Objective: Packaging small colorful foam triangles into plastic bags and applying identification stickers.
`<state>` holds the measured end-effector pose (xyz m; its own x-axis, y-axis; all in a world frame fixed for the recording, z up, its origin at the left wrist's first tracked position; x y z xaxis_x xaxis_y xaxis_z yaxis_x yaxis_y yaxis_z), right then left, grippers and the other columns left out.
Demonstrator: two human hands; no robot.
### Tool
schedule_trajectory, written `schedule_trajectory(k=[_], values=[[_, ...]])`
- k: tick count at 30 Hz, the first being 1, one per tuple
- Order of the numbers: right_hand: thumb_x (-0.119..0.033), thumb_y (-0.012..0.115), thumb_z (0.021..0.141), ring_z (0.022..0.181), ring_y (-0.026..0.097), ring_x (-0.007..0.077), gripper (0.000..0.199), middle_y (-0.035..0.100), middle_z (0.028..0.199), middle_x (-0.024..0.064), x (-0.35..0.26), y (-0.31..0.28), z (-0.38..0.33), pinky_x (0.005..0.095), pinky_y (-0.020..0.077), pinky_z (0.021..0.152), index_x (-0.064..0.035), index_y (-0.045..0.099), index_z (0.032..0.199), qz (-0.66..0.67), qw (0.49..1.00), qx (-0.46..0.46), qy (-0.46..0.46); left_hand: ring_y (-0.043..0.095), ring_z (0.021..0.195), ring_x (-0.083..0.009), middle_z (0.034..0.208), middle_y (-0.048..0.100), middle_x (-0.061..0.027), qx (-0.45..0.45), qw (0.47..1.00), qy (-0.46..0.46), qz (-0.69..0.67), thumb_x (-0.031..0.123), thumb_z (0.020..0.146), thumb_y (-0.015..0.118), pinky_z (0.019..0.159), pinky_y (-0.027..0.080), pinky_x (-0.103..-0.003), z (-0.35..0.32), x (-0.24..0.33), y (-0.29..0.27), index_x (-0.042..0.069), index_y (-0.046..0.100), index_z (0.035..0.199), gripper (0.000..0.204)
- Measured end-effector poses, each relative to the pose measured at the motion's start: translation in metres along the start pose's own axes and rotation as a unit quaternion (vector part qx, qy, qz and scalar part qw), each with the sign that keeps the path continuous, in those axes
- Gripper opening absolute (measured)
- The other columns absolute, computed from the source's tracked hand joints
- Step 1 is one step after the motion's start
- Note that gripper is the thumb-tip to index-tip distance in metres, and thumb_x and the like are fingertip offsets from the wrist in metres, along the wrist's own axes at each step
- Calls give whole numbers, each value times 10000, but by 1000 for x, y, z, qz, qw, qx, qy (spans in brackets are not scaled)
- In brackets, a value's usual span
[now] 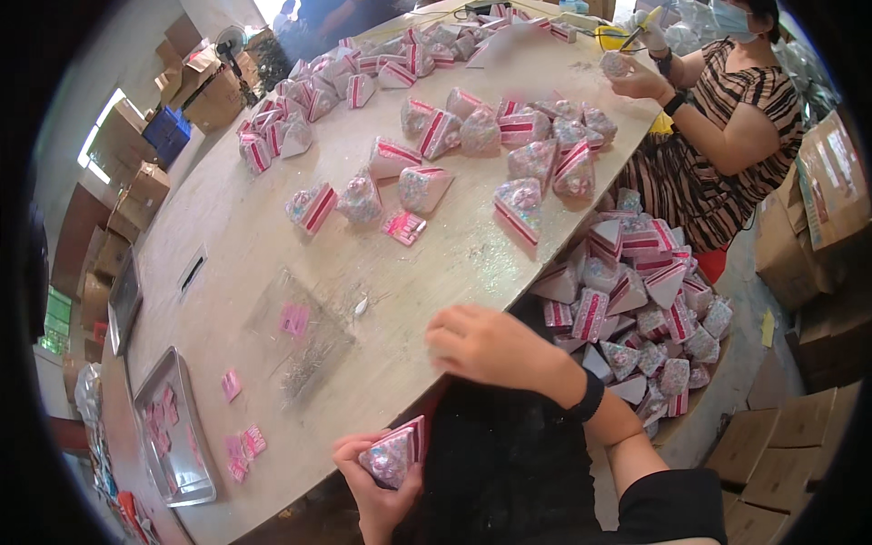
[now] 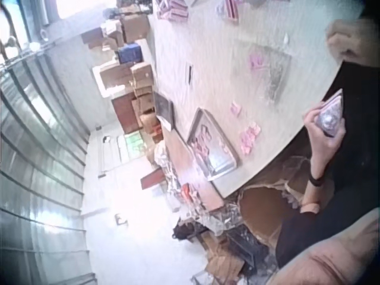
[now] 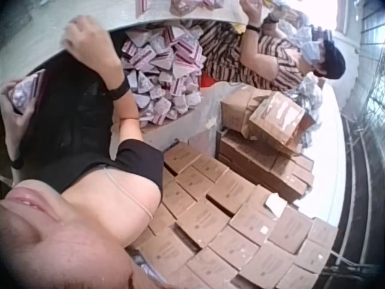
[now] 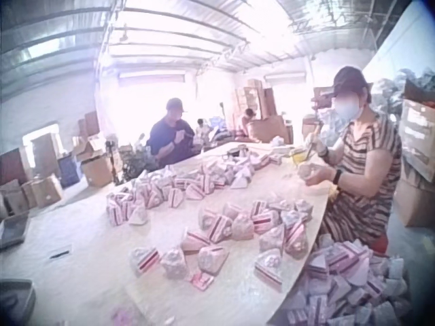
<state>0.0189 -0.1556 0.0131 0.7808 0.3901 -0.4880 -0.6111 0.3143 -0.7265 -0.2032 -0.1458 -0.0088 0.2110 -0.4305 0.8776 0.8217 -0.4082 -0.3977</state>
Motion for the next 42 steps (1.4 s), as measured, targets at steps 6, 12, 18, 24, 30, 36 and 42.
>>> schedule_trajectory(k=[6,12,18,24,30,36,42], values=[[-86,714,778,910,588,319,286,589,1006,139,32,-57,-29,377,489,799,-21,583,1024,-132,958,208,144,532,988,-276,1073,520,-171,-7,997,27,70,68,635,776,896,426,-383,-2,2,-2,13,428,1171,642],[-238,790,759,892,543,264,521,529,1005,134,92,-94,-68,374,467,779,2,523,1137,-160,855,368,328,530,1035,-291,1122,526,-169,22,991,99,83,80,629,799,915,427,-387,10,5,7,2,435,1224,702],[-374,843,694,930,553,274,664,545,1027,127,112,-91,-53,381,478,789,-17,523,1153,-182,850,362,337,520,1046,-303,1135,520,-169,60,989,82,105,78,662,786,940,405,-402,39,-4,16,5,455,1216,650],[-227,814,735,820,603,281,444,597,907,122,121,-87,-48,376,501,709,-13,603,1061,-156,864,366,310,513,1020,-322,1087,502,-177,124,981,60,139,113,731,717,950,395,-415,53,-20,19,-11,465,1188,537],[-151,780,776,798,587,217,461,592,895,102,115,-97,-59,316,487,733,-3,583,1166,-33,869,400,289,506,1012,-342,1072,496,-194,149,954,101,241,130,739,706,921,402,-428,45,-25,23,-29,446,1226,575],[-80,696,866,881,521,171,455,531,961,72,125,-117,-85,302,439,805,-50,471,1260,70,856,443,257,568,851,-438,983,567,-236,187,922,107,321,293,776,761,762,481,-487,42,-16,21,-53,513,1134,556],[-104,685,887,912,522,163,440,532,988,79,116,-135,-90,295,442,819,-49,473,1269,23,851,460,252,580,870,-425,986,567,-227,187,911,110,352,322,785,754,762,486,-485,43,-9,26,-52,509,1147,575]])
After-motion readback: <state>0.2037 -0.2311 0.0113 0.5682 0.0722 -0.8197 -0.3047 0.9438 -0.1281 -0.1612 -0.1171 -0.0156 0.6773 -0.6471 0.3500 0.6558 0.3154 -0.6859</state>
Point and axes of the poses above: each hand's wrist, its own z-axis towards the middle knuckle, its own y-axis out of the palm, x = y × z, the point moved 8 cm from there along z, towards the middle knuckle
